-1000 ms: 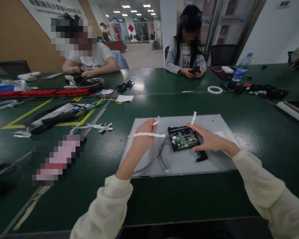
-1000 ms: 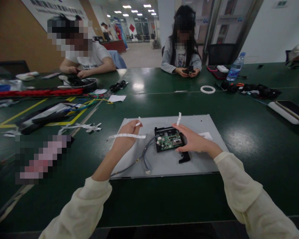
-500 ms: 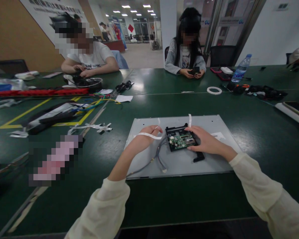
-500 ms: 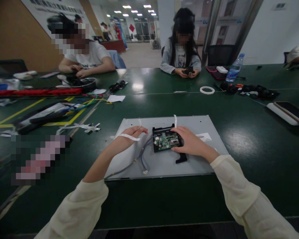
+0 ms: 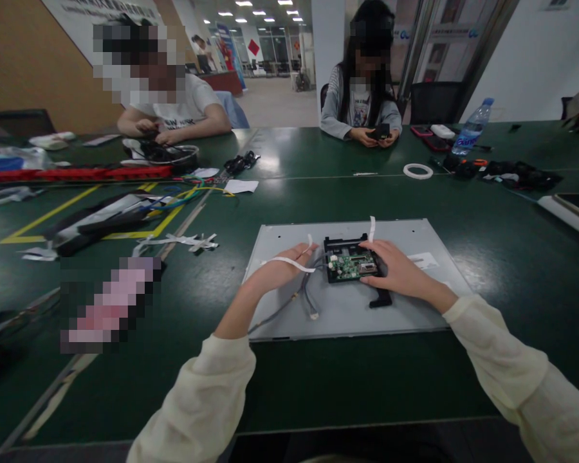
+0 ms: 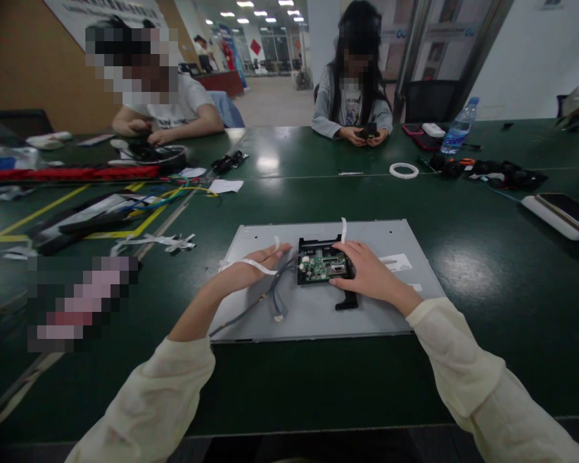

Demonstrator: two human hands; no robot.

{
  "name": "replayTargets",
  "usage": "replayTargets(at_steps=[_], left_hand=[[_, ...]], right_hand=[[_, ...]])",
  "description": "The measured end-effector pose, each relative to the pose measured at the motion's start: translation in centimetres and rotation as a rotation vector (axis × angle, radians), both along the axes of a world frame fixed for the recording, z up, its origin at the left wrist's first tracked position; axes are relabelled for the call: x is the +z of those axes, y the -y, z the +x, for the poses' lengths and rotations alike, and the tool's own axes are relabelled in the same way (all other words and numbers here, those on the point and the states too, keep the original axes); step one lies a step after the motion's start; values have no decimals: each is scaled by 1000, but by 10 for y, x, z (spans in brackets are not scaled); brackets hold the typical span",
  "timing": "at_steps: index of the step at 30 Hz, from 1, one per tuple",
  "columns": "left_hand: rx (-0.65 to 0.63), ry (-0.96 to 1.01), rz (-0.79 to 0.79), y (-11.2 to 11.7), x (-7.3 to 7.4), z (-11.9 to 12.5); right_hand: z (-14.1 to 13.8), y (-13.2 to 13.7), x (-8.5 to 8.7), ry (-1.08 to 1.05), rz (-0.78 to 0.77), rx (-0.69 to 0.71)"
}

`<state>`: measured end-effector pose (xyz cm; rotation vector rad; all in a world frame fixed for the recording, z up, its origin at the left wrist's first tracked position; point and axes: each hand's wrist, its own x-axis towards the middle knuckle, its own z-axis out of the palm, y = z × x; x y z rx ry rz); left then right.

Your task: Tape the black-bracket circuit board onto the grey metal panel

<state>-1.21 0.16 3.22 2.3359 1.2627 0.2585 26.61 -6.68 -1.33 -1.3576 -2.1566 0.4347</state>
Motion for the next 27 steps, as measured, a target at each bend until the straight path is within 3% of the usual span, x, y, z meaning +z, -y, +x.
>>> replayTargets(at_steps=[4,9,13,18,23,27], left_hand=[[-50,-44,-88,-1,0,-4],[-110,-88,-75,3,0,-6],[-116,-103,-6,6,3,-5],[-11,-73,181,11,13,6],[-235,5,281,15,10,16],[-264,-73,225,16,1,19]], right_hand=[[-1,1,0,-13,8,2],[-3,6,-1,-38,-4,9],[-4,9,-2,-23,-13,9],[-5,11,0,-28,-12,-4],[-8,12,-1,-42,0,-13],[-8,14,-2,-47,23,-29]])
